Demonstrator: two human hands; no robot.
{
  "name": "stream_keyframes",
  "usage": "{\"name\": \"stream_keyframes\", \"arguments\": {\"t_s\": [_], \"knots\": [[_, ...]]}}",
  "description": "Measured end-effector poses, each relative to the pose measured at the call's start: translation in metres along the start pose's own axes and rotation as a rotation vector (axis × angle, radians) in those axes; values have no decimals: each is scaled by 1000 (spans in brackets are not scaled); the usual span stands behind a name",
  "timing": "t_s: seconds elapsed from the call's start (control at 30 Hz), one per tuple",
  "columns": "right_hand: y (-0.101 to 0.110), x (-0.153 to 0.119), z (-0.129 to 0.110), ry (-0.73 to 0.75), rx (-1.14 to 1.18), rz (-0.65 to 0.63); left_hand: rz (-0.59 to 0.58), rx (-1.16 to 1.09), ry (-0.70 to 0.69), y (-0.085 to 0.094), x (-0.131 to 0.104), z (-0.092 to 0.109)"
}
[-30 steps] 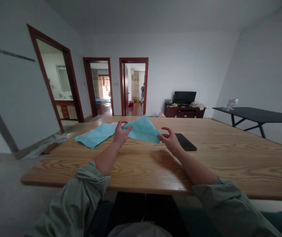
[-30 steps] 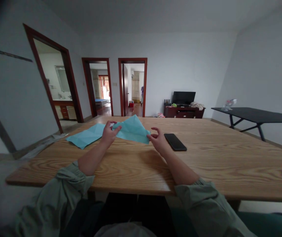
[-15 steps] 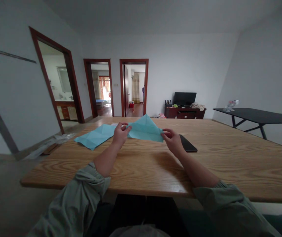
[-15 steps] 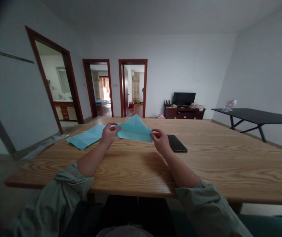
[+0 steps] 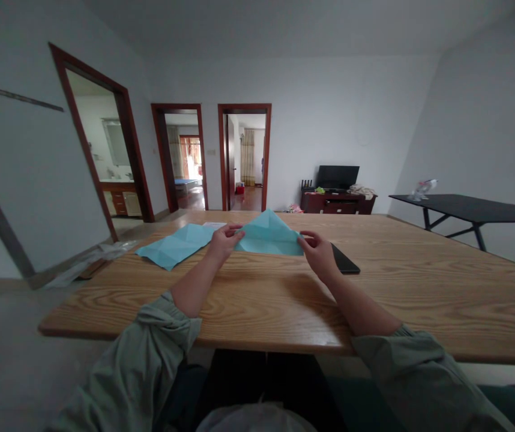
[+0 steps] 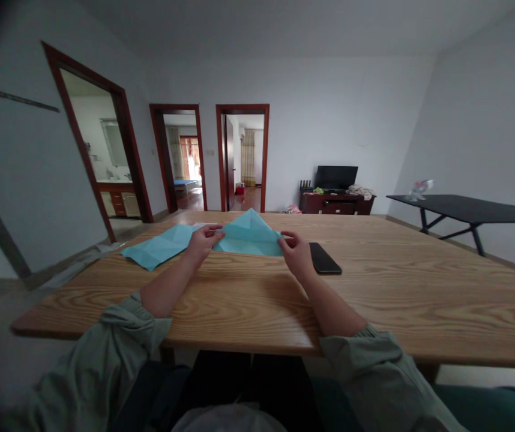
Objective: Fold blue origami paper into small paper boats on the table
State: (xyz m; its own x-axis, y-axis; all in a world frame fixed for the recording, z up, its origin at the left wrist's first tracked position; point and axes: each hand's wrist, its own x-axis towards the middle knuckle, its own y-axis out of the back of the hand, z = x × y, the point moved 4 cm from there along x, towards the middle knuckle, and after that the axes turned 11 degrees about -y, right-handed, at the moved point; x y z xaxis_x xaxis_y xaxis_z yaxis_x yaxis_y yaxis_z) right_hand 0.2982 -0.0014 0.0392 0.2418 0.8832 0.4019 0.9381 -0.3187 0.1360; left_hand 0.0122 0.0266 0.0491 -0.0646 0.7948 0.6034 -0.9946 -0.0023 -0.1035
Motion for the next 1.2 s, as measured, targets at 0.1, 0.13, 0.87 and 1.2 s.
{"name": "stream_keyframes", "arguments": {"t_s": [0.1,0.13,0.87,1.2], "knots": [[0,-5,-6,-21,16,-9,-44,-19,11,-5,-4,2],[0,-6,-7,-28,30,-11,-46,-18,8,-5,-5,3],[2,-2,-11,-70,200,-51,17,-89,95,1,-3,-2],[4,-2,-13,12,116,-9,-67,225,18,2,-7,-3]]}}
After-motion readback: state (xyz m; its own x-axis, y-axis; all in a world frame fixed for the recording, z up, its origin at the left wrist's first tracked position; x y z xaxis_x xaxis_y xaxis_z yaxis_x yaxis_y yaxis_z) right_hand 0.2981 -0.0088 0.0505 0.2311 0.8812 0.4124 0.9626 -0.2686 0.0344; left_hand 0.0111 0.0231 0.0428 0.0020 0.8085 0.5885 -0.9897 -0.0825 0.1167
